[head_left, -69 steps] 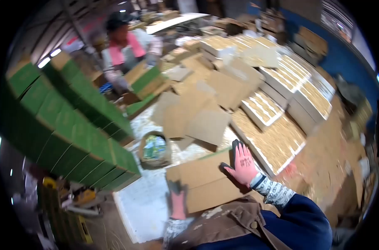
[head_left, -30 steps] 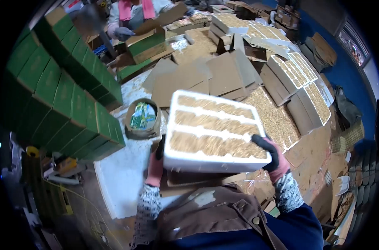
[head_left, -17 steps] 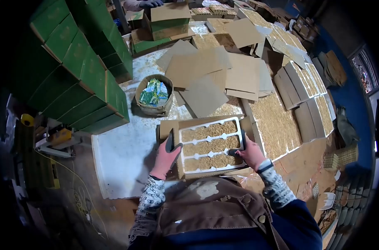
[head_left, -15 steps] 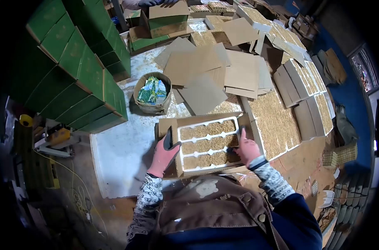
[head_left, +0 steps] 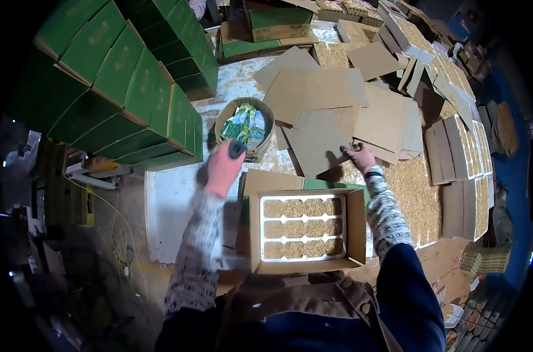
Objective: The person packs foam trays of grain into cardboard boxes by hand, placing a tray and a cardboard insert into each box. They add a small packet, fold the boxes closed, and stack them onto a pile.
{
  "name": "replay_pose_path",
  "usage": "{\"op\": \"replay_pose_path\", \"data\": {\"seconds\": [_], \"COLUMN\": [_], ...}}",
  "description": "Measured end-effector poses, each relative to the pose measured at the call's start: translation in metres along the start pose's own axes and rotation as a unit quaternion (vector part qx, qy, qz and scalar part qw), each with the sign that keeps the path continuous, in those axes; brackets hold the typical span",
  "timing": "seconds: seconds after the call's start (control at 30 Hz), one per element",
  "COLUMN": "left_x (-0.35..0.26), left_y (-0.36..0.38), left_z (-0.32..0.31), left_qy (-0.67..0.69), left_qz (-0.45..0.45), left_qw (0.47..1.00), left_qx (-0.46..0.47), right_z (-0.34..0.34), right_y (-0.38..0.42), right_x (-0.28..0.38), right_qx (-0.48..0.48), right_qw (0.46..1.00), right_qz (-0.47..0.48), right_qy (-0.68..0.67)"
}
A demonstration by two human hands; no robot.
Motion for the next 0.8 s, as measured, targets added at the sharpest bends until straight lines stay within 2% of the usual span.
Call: {"op": "replay_pose_path", "data": {"seconds": [0.03, 0.07, 0.1, 0.17, 0.2, 0.23, 0.27, 0.3, 0.33, 0.37, 0.4, 0.5, 0.53, 0.57, 0.6, 0.63, 0.67, 0.7, 0.73, 0.8], "left_x": [-0.005, -0.019, -0.007, 0.02, 0.025, 0.022, 0.024, 0.03, 0.036, 0.038, 0.035, -0.007, -0.042, -0.075, -0.12, -0.165, -0.182, -0.185, -0.194, -0.174], "left_y": [-0.026, -0.044, -0.057, -0.069, -0.073, -0.073, -0.073, -0.073, -0.07, -0.068, -0.064, -0.041, -0.021, 0.011, 0.045, 0.084, 0.118, 0.155, 0.19, 0.204], "left_z": [-0.02, -0.033, -0.056, -0.086, -0.094, -0.088, -0.085, -0.081, -0.076, -0.068, -0.062, -0.02, 0.005, 0.032, 0.054, 0.068, 0.052, 0.019, 0.007, 0.02], "left_qy": [-0.149, -0.267, -0.297, -0.272, -0.259, -0.246, -0.226, -0.205, -0.184, -0.176, -0.165, -0.131, -0.122, -0.109, -0.11, -0.083, -0.08, -0.172, -0.159, -0.165], "left_qz": [-0.113, -0.068, -0.092, -0.087, -0.089, -0.082, -0.081, -0.079, -0.077, -0.092, -0.076, -0.049, -0.168, -0.282, -0.335, -0.394, -0.429, -0.437, -0.475, -0.383], "left_qw": [0.982, 0.959, 0.946, 0.948, 0.948, 0.953, 0.96, 0.967, 0.972, 0.977, 0.979, 0.984, 0.978, 0.948, 0.928, 0.91, 0.9, 0.875, 0.86, 0.902], "left_qx": [-0.035, 0.072, 0.095, 0.14, 0.161, 0.153, 0.143, 0.132, 0.121, 0.084, 0.092, 0.109, 0.004, -0.102, -0.12, -0.098, -0.014, 0.119, 0.097, 0.113], "right_z": [0.008, 0.024, 0.044, 0.052, 0.084, 0.129, 0.153, 0.177, 0.192, 0.2, 0.205, 0.217, 0.223, 0.229, 0.234, 0.233, 0.233, 0.222, 0.208, 0.156], "right_y": [0.01, 0.032, 0.052, 0.031, 0.038, 0.071, 0.095, 0.106, 0.129, 0.142, 0.153, 0.185, 0.2, 0.217, 0.235, 0.257, 0.28, 0.3, 0.321, 0.358], "right_x": [0.013, 0.043, 0.078, 0.038, 0.042, 0.074, 0.097, 0.097, 0.106, 0.104, 0.1, 0.109, 0.118, 0.133, 0.149, 0.172, 0.195, 0.215, 0.232, 0.262], "right_qx": [-0.024, -0.048, -0.041, -0.027, -0.084, -0.112, -0.076, -0.124, -0.119, -0.113, -0.108, -0.119, -0.134, -0.151, -0.169, -0.171, -0.18, -0.156, -0.128, 0.051], "right_qw": [0.998, 0.991, 0.996, 0.999, 0.996, 0.993, 0.991, 0.984, 0.982, 0.982, 0.982, 0.964, 0.956, 0.947, 0.937, 0.935, 0.934, 0.917, 0.892, 0.827], "right_qz": [-0.016, -0.032, -0.026, -0.026, 0.036, 0.019, 0.007, 0.064, 0.033, 0.021, 0.01, 0.077, 0.108, 0.14, 0.169, 0.194, 0.263, 0.346, 0.425, 0.552], "right_qy": [0.062, 0.123, 0.069, -0.002, -0.01, -0.038, -0.113, -0.107, -0.144, -0.15, -0.156, -0.227, -0.237, -0.247, -0.257, -0.244, -0.163, -0.124, -0.085, 0.089]}}
Point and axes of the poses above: each hand's wrist, its own y-axis away from the middle knuckle, its own z-axis out of the back of the hand, x = y × z, the point moved 10 cm from there along -y, towards the middle knuckle, and after that the axes turned 3 degrees about -x, right-handed, at the moved point
